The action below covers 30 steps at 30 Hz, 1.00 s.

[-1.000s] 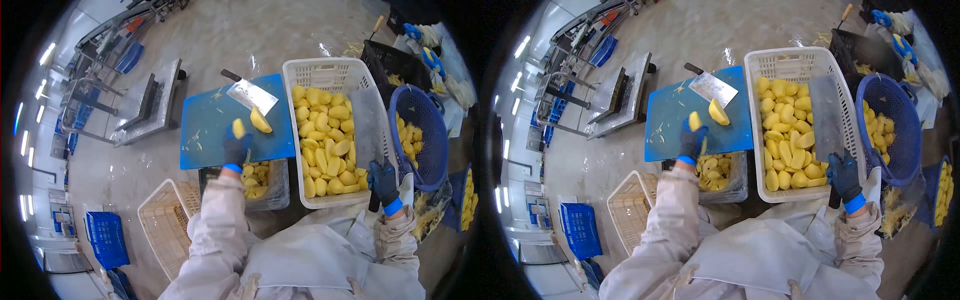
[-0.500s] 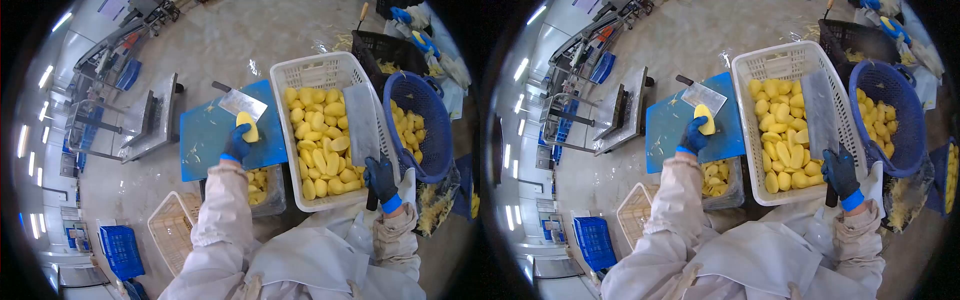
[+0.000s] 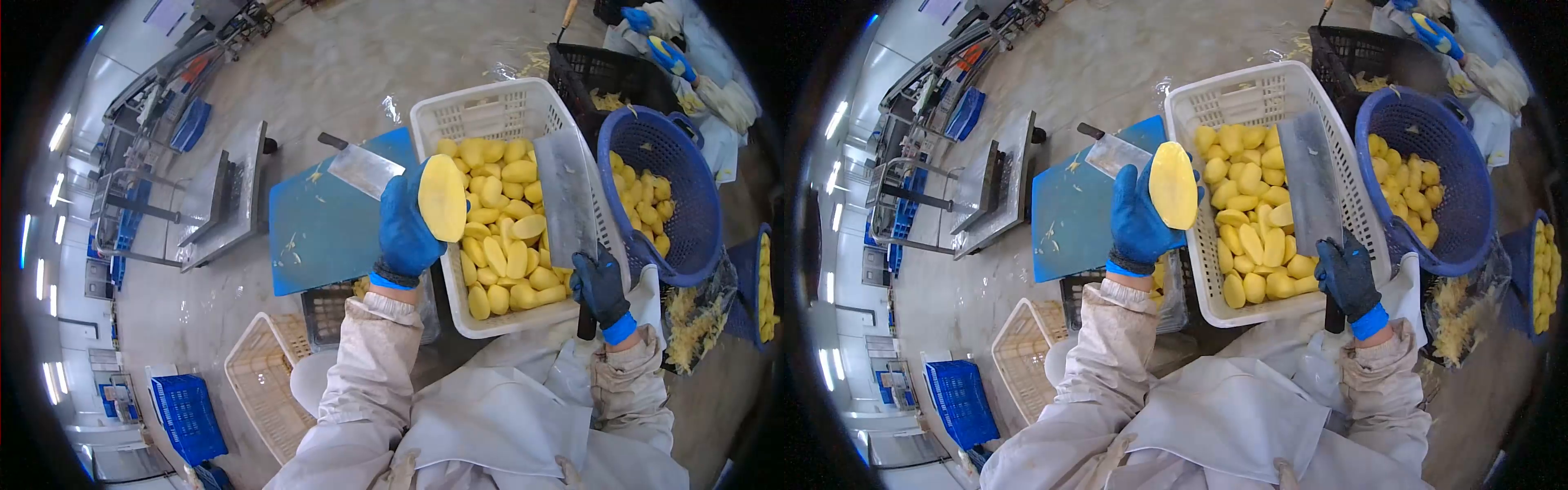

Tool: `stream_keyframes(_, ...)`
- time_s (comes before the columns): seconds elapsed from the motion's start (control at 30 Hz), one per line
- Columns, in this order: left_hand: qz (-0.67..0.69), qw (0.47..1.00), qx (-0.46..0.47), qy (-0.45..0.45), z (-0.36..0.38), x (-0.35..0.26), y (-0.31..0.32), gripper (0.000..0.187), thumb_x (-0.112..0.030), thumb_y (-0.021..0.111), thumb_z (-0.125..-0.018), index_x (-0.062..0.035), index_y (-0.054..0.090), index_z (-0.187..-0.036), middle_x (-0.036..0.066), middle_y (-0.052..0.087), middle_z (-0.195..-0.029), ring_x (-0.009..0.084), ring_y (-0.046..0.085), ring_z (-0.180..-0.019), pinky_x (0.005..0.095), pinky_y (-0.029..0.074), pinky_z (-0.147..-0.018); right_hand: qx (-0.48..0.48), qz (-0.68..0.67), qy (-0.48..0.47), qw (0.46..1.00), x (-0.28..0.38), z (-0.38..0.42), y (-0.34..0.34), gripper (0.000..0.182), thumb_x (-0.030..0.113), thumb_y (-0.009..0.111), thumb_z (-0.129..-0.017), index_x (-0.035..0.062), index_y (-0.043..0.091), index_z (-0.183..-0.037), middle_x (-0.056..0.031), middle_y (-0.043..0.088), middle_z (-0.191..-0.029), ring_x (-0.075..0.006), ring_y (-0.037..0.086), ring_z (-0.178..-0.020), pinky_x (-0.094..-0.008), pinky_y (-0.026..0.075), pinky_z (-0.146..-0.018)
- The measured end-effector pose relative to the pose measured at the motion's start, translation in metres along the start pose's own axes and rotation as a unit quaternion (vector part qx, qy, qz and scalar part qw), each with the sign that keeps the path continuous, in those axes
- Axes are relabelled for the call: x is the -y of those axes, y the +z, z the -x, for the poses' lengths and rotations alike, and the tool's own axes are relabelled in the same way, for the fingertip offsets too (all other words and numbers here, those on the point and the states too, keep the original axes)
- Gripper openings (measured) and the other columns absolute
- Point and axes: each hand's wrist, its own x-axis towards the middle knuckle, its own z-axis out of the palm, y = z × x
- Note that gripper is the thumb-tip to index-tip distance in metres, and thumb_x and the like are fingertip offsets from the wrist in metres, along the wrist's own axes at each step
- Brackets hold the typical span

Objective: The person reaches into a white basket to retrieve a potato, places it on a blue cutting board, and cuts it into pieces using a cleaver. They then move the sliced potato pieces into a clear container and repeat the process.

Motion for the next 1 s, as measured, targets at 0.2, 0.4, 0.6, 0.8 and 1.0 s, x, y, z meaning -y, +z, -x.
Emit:
stream_keyframes(0.2,0.302,0.949,-0.021,-0.089,-0.003,0.009,0.025,0.051,-0.037,0.044,-0.09,-0.003,0.039,-0.128,0.014,0.05,-0.122,0.0295,0.05,-0.11,0.0415,0.042,-0.092,-0.003,0.004,0.0,1.0,-0.004,-0.003,-0.017,0.013,0.013,0.054,-0.085,0.0058,0.048,-0.094,-0.0023,0.046,-0.055,-0.0091,0.045,-0.041,-0.0225,0.037,-0.035)
stream_keyframes(0.4,0.284,0.948,-0.137,-0.04,0.018,0.024,-0.009,0.041,-0.034,0.046,-0.09,-0.0046,0.048,-0.119,0.011,0.057,-0.108,0.0261,0.057,-0.096,0.0407,0.046,-0.085,0.051,0.053,-0.023,0.997,0.0,0.013,-0.012,0.011,0.012,0.053,-0.084,0.0049,0.049,-0.092,-0.0026,0.047,-0.055,-0.0097,0.045,-0.041,-0.0238,0.038,-0.036)
stream_keyframes(0.6,-0.228,0.92,-0.317,0.021,0.047,0.046,-0.171,0.039,-0.033,0.042,-0.091,-0.0053,0.047,-0.119,0.012,0.058,-0.098,0.0205,0.057,-0.085,0.035,0.047,-0.076,0.153,0.094,-0.014,0.984,-0.006,0.033,0.056,0.008,0.012,0.053,-0.084,0.0037,0.053,-0.086,-0.0019,0.048,-0.054,-0.0094,0.046,-0.042,-0.0234,0.039,-0.038)
stream_keyframes(0.8,-0.554,0.794,-0.223,-0.116,0.058,0.022,-0.239,0.035,-0.023,0.048,-0.085,-0.0044,0.051,-0.115,0.022,0.058,-0.096,0.0326,0.058,-0.084,0.0369,0.048,-0.075,0.264,0.225,-0.127,0.929,-0.034,0.021,0.17,0.018,0.02,0.054,-0.083,0.0035,0.055,-0.092,-0.0066,0.054,-0.064,-0.0157,0.051,-0.048,-0.0287,0.043,-0.045)
stream_keyframes(1.0,-0.393,0.877,-0.261,-0.089,0.076,0.028,-0.242,0.034,-0.024,0.053,-0.084,-0.0029,0.057,-0.111,0.02,0.062,-0.098,0.0327,0.06,-0.091,0.0372,0.048,-0.078,0.183,0.348,-0.217,0.894,-0.057,0.024,0.235,0.031,0.03,0.05,-0.083,0.0013,0.058,-0.091,-0.0247,0.059,-0.078,-0.0395,0.057,-0.074,-0.0477,0.045,-0.066)
